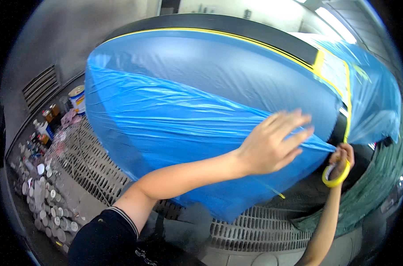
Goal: The person applies yellow masking tape and blue plastic sheeting to a car's hood and windshield area. They smooth the plastic and tape it down to cover the vehicle's surface, preparing it for a subsequent process.
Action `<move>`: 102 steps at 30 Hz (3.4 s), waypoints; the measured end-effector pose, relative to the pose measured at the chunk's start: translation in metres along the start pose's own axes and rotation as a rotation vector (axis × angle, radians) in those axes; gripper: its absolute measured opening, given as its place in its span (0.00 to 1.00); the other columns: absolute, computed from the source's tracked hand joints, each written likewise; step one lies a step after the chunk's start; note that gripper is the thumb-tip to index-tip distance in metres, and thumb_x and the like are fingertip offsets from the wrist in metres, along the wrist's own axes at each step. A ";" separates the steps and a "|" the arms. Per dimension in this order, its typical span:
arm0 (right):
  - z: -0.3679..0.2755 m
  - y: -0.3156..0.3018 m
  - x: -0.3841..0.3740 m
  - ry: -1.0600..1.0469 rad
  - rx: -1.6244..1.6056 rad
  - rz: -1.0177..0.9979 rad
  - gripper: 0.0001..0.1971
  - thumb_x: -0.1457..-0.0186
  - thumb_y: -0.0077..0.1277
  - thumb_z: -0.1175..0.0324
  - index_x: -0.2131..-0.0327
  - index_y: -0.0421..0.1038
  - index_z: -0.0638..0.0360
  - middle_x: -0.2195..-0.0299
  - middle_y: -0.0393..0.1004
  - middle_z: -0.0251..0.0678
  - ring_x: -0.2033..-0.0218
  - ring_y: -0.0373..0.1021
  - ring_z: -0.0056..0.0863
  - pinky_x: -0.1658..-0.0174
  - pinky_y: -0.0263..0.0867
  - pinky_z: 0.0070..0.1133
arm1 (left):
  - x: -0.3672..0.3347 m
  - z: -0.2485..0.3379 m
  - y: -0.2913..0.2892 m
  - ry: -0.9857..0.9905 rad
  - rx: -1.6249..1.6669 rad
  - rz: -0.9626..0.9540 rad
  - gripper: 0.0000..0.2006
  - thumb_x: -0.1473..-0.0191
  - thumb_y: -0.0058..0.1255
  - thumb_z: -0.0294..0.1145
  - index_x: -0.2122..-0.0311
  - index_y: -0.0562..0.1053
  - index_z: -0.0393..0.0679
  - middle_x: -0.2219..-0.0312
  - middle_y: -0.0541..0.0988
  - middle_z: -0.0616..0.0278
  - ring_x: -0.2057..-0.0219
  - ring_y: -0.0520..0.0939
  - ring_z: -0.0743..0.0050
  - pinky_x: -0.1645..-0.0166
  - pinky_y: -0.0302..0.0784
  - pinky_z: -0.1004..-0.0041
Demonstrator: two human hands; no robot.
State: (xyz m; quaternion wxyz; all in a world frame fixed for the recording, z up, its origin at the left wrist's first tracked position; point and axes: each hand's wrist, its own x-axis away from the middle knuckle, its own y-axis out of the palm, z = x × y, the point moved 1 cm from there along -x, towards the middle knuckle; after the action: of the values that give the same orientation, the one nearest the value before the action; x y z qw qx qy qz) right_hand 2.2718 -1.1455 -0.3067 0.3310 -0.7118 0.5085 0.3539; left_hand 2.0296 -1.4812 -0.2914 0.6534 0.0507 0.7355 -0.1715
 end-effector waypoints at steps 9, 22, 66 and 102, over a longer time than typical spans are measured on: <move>-0.229 0.143 0.088 -0.125 0.393 -0.240 0.15 0.45 0.61 0.80 0.68 0.62 0.55 0.75 0.59 0.22 0.74 0.55 0.11 0.71 0.51 0.13 | 0.102 -0.040 -0.223 -0.679 0.392 -0.361 0.19 0.50 0.70 0.25 0.52 0.81 0.42 0.72 0.80 0.66 0.77 0.78 0.81 0.72 0.72 0.78; -0.381 0.419 0.146 0.134 -0.413 -0.940 0.15 0.37 0.49 0.82 0.49 0.58 0.67 0.62 0.73 0.40 0.65 0.72 0.19 0.61 0.68 0.17 | 0.128 -0.104 -0.394 -1.126 1.159 -0.353 0.46 0.58 0.76 0.23 0.33 0.65 0.34 0.54 0.74 0.59 0.53 0.78 0.72 0.46 0.82 0.69; -0.348 0.540 0.121 -1.214 0.516 -0.191 0.10 0.49 0.63 0.64 0.75 0.71 0.50 0.76 0.74 0.26 0.77 0.66 0.27 0.57 0.59 0.30 | 0.165 -0.409 -0.596 -1.176 0.104 0.822 0.43 0.54 0.71 0.25 0.34 0.61 0.41 0.45 0.75 0.53 0.50 0.78 0.65 0.46 0.73 0.67; -0.311 0.249 0.027 -1.145 0.459 -0.560 0.22 0.54 0.61 0.72 0.51 0.79 0.51 0.82 0.60 0.27 0.79 0.64 0.29 0.60 0.73 0.33 | 0.128 -0.209 -0.374 -0.248 -0.741 -0.353 0.51 0.40 0.49 0.61 0.26 0.45 0.34 0.26 0.47 0.43 0.25 0.46 0.43 0.25 0.42 0.49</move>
State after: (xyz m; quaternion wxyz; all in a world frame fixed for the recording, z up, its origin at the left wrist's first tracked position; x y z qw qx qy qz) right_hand 2.0914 -1.4826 -0.1920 0.7702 -0.4285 0.1118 0.4590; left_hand 1.7026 -1.7837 -0.3292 0.6717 -0.3350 0.6607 -0.0099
